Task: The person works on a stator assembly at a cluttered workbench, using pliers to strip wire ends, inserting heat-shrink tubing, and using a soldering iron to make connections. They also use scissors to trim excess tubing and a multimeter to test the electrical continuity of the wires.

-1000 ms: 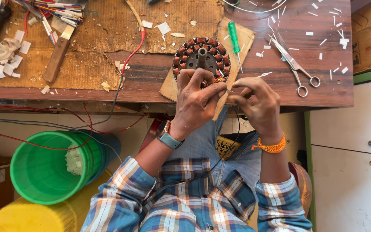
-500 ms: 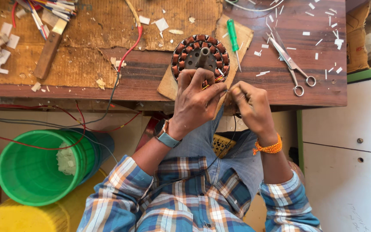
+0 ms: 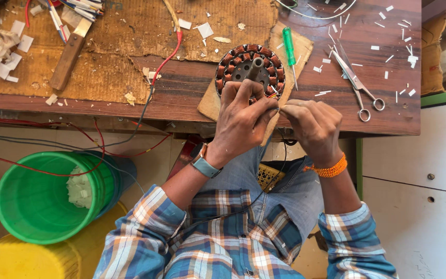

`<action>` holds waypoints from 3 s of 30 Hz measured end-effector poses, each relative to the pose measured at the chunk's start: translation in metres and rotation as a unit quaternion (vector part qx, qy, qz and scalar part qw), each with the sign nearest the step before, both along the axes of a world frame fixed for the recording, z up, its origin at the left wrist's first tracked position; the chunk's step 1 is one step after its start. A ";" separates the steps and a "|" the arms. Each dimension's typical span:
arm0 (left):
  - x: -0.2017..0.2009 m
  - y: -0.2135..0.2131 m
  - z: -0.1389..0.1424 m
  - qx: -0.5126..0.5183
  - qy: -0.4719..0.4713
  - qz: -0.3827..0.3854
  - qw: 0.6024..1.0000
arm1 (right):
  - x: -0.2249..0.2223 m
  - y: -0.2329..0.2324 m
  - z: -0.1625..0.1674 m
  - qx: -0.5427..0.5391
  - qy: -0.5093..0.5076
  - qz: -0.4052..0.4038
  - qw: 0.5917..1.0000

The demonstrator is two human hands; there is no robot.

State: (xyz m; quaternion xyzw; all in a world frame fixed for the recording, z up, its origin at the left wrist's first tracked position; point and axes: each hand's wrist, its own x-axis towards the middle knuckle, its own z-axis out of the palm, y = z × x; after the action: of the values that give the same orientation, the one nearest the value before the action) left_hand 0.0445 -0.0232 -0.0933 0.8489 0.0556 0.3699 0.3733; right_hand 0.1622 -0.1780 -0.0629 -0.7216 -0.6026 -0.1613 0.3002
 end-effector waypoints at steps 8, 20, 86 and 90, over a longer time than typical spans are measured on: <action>-0.001 -0.002 -0.003 0.026 -0.013 0.002 1.000 | -0.006 -0.011 -0.018 -0.070 0.484 -0.118 0.864; -0.001 0.001 0.002 0.011 -0.001 -0.007 1.000 | 0.000 0.001 -0.003 0.014 0.064 -0.008 0.998; 0.000 -0.011 -0.006 0.021 0.039 -0.016 0.999 | -0.079 -0.051 -0.036 -0.217 0.461 -0.266 0.818; 0.000 -0.012 -0.006 0.016 0.034 -0.016 0.999 | -0.081 -0.052 -0.035 -0.215 0.480 -0.276 0.805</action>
State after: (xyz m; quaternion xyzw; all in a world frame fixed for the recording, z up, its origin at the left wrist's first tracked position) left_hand 0.0447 -0.0348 -0.0989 0.8680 0.0487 0.3353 0.3630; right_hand 0.0808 -0.2302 -0.0984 -0.8890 -0.1764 0.2632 0.3306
